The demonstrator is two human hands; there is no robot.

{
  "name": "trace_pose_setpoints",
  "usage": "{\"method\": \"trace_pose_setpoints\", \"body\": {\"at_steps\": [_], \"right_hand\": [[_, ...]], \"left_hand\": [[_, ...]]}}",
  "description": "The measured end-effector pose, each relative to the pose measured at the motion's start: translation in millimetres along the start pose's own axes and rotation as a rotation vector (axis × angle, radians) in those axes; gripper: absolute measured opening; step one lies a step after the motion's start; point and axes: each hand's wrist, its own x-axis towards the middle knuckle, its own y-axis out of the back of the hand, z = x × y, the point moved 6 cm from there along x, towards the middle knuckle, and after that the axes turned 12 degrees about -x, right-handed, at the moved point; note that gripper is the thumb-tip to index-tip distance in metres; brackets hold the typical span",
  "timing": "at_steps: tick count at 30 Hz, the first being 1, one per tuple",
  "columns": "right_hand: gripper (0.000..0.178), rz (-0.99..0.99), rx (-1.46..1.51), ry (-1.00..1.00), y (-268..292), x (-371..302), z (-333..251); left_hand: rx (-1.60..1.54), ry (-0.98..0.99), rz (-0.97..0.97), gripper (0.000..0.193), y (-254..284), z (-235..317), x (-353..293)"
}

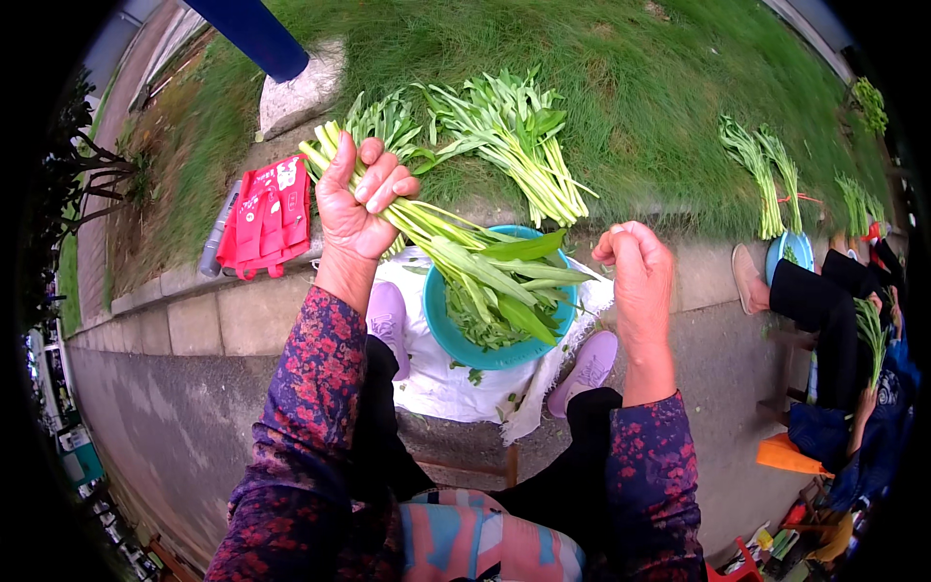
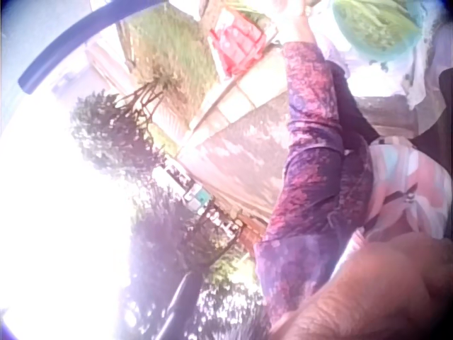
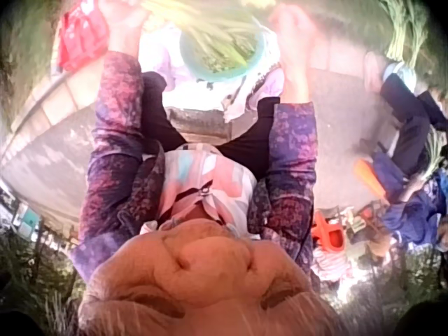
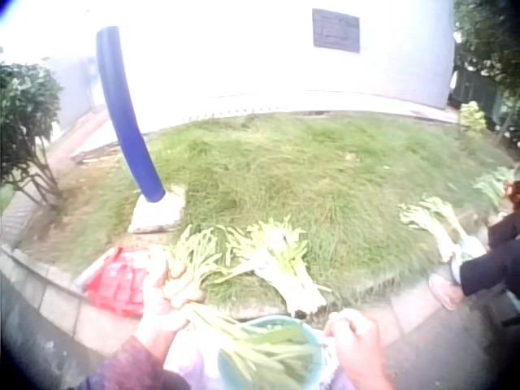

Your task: The person picks through green vegetable stalks by hand, breaking off leaves and stems and placing them into a blue basin.

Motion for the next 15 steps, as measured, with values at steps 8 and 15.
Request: {"method": "trace_pose_setpoints", "body": {"at_steps": [8,15], "right_hand": [[0.006,-0.035,0.025,0.037,-18,-2,2],[0.009,-0.054,-0.027,0.051,-28,-1,3]], "left_hand": [[-0.041,-0.166,0.294,0.029,27,12,2],[0.015,-0.237,0.439,0.029,42,14,1]]}}
